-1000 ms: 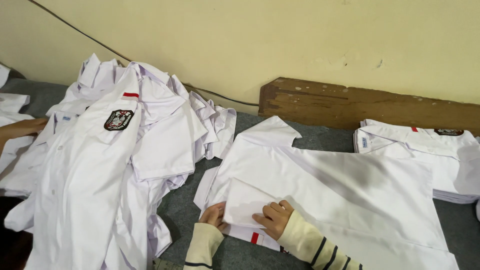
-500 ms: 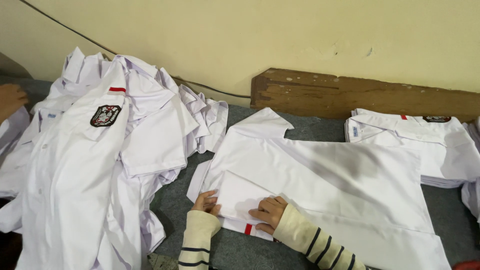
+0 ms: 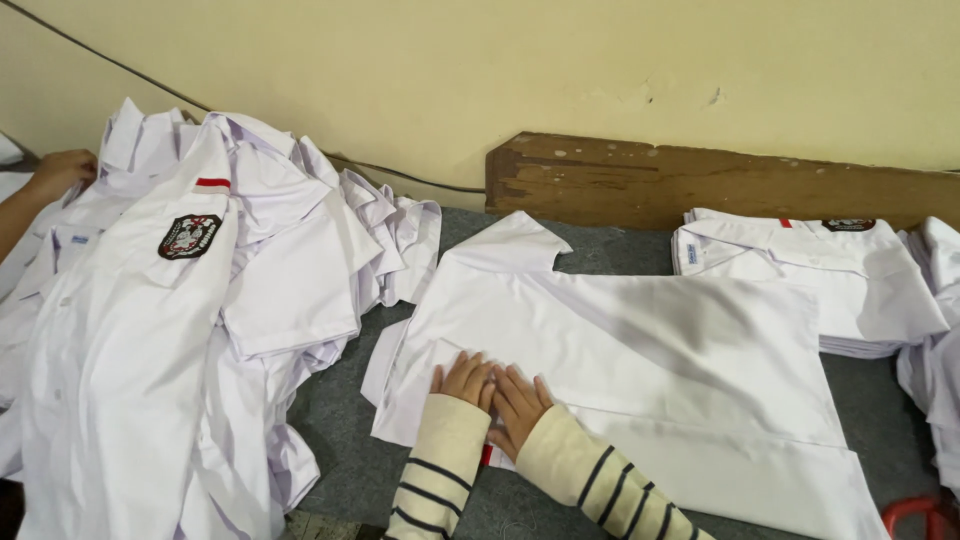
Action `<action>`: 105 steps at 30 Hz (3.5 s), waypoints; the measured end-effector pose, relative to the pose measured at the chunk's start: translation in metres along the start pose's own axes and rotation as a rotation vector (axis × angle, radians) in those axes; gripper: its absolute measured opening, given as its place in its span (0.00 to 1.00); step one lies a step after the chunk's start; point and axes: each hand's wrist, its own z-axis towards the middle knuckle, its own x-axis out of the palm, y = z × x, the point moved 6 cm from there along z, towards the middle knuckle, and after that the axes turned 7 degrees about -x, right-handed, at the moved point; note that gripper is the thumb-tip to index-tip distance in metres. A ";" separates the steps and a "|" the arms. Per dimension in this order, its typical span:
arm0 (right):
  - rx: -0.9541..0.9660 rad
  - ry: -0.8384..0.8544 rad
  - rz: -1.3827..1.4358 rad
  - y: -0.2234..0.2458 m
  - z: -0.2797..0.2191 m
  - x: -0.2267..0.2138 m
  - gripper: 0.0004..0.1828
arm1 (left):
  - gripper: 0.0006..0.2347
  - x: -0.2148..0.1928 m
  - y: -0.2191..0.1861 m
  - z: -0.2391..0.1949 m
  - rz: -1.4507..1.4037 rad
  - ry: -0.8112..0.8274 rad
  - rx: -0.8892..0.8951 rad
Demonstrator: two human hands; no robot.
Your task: Folding white school shirts and stacking them neatly
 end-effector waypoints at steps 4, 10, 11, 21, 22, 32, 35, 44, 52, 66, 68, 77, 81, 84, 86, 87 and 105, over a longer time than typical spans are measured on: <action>-0.037 0.083 0.034 -0.004 -0.006 0.010 0.40 | 0.23 0.008 0.010 0.003 0.079 0.097 -0.039; -0.023 0.033 0.118 -0.027 -0.054 -0.015 0.44 | 0.28 -0.014 -0.001 0.000 0.209 0.000 -0.057; 0.016 0.022 0.067 -0.040 -0.069 -0.014 0.44 | 0.28 -0.015 0.001 0.000 0.256 -0.003 -0.062; 0.775 0.446 -0.165 -0.221 -0.289 -0.088 0.43 | 0.31 -0.001 0.017 -0.002 0.431 0.065 -0.104; 0.781 0.441 -0.170 -0.235 -0.309 -0.074 0.43 | 0.31 -0.004 0.012 -0.004 0.426 0.061 -0.097; 1.007 -0.055 0.176 -0.328 -0.381 -0.022 0.52 | 0.29 0.003 0.032 0.004 0.261 -0.089 -0.089; 0.956 -0.296 0.147 -0.364 -0.375 -0.057 0.52 | 0.27 0.004 0.080 0.050 -0.105 -0.008 -0.077; 1.146 -0.587 0.592 -0.509 -0.283 -0.070 0.36 | 0.18 0.019 0.174 0.205 0.076 0.093 -0.565; 1.251 -0.481 0.266 -0.547 -0.270 -0.055 0.23 | 0.20 0.033 0.147 0.190 0.407 0.022 -0.594; 1.336 -0.625 0.324 -0.480 -0.246 -0.111 0.23 | 0.16 0.025 0.130 0.201 0.287 0.246 -0.716; 1.368 -0.606 0.339 -0.510 -0.262 -0.079 0.22 | 0.18 0.029 0.142 0.213 0.273 0.324 -0.766; 1.455 -0.642 0.396 -0.496 -0.244 -0.073 0.23 | 0.18 0.014 0.100 0.225 0.062 0.184 -0.743; 1.534 -0.509 0.251 -0.435 -0.221 -0.111 0.22 | 0.14 0.022 0.101 0.229 0.049 0.035 -0.750; 1.542 -0.405 0.290 -0.436 -0.223 -0.112 0.25 | 0.13 0.043 0.129 0.230 0.119 -0.049 -0.673; 1.526 -0.483 0.255 -0.444 -0.223 -0.106 0.23 | 0.13 0.053 0.137 0.230 0.175 -0.090 -0.610; 1.503 -0.557 0.216 -0.447 -0.226 -0.105 0.21 | 0.12 0.058 0.139 0.229 0.228 -0.133 -0.552; 0.246 -0.242 1.361 -0.276 -0.059 -0.115 0.18 | 0.08 0.080 0.017 0.207 -0.267 0.383 0.055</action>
